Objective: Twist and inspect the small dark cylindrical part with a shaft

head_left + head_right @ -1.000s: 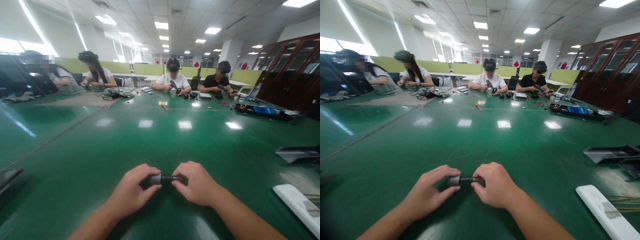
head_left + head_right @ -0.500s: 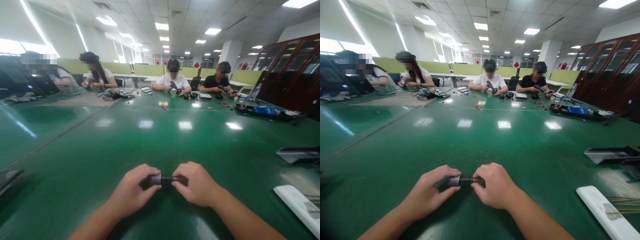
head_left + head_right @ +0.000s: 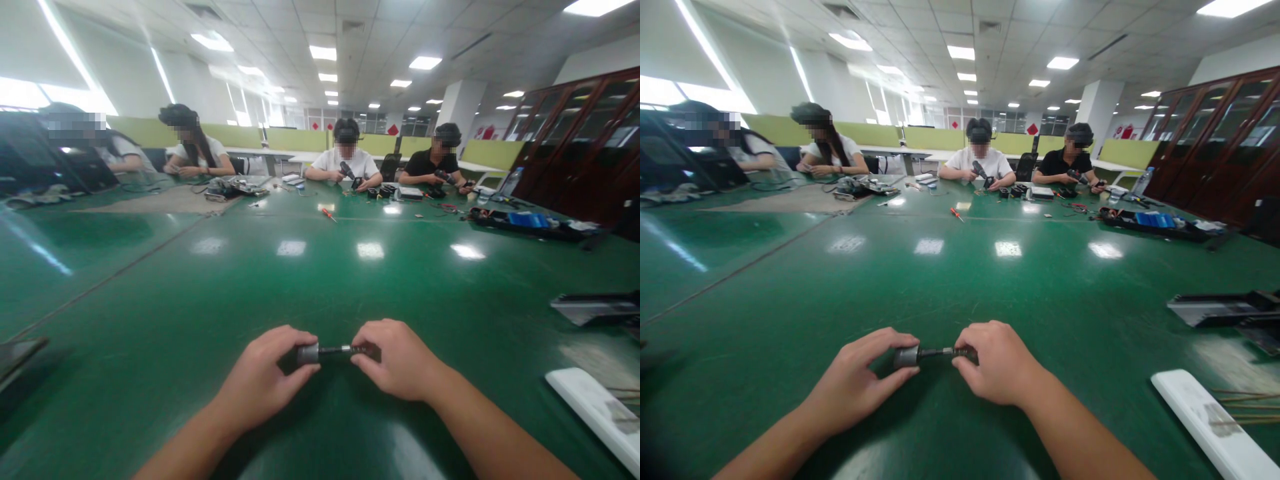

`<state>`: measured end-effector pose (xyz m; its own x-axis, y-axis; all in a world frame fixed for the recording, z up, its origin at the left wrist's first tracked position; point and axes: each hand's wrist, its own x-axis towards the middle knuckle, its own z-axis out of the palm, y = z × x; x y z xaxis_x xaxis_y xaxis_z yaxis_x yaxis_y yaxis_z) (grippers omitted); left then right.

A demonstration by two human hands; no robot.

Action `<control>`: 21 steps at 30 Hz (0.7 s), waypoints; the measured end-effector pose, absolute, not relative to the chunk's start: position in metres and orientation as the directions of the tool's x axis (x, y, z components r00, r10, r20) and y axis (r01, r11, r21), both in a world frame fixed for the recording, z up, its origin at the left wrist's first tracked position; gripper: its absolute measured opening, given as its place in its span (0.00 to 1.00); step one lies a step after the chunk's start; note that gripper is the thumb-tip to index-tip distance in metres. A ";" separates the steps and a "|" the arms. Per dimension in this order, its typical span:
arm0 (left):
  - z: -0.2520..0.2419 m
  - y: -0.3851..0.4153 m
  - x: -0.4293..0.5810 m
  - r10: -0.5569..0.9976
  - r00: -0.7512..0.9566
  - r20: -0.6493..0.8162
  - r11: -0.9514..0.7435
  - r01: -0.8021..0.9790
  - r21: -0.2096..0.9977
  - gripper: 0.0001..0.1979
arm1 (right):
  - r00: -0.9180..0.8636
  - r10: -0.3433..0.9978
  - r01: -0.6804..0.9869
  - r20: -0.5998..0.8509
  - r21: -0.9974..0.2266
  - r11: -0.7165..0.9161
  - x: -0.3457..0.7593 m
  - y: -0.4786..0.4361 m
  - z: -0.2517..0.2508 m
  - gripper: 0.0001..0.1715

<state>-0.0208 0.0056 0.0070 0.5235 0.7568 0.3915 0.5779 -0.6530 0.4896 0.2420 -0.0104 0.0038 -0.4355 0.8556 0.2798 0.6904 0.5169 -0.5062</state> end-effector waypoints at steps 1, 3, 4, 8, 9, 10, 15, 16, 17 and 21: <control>0.008 0.006 -0.022 0.765 0.506 0.398 -0.644 0.590 0.487 0.10 | -0.427 0.863 0.693 0.271 -0.514 0.505 0.243 -0.009 0.004 0.04; 0.009 0.008 -0.023 0.781 0.467 0.415 -0.624 0.614 0.483 0.10 | -0.416 0.872 0.693 0.256 -0.532 0.487 0.245 -0.008 0.003 0.04; 0.009 0.009 -0.025 0.788 0.447 0.423 -0.614 0.625 0.482 0.11 | -0.416 0.875 0.691 0.249 -0.539 0.482 0.245 -0.007 0.002 0.04; 0.008 0.014 -0.028 0.838 0.342 0.426 -0.539 0.644 0.543 0.17 | -0.426 0.877 0.672 0.222 -0.571 0.471 0.244 -0.007 0.002 0.04; 0.007 0.016 -0.028 0.862 0.302 0.408 -0.500 0.640 0.584 0.20 | -0.422 0.880 0.668 0.218 -0.582 0.464 0.244 -0.007 0.002 0.04; 0.007 0.017 -0.028 0.889 0.256 0.380 -0.453 0.623 0.638 0.23 | -0.416 0.884 0.665 0.212 -0.593 0.455 0.243 -0.007 0.003 0.05; 0.014 0.028 -0.034 0.978 0.095 0.188 -0.209 0.341 0.916 0.27 | -0.408 0.888 0.672 0.213 -0.589 0.450 0.242 -0.003 0.002 0.09; 0.018 0.029 -0.040 0.981 0.076 0.176 -0.191 0.297 0.935 0.26 | -0.420 0.880 0.673 0.221 -0.575 0.465 0.242 -0.003 0.001 0.10; 0.022 0.028 -0.049 0.983 0.056 0.177 -0.185 0.275 0.943 0.27 | -0.432 0.873 0.673 0.227 -0.563 0.480 0.242 -0.002 0.000 0.10; 0.032 0.013 -0.104 0.978 -0.037 0.203 -0.174 0.388 0.905 0.30 | -0.452 0.858 0.679 0.244 -0.530 0.508 0.242 0.000 -0.002 0.10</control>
<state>-0.1041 0.0133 0.0317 -0.0367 0.9784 0.2035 0.3877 -0.1737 0.9053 0.2420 -0.0005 -0.0023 -0.4517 0.8581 0.2442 0.6788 0.5082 -0.5301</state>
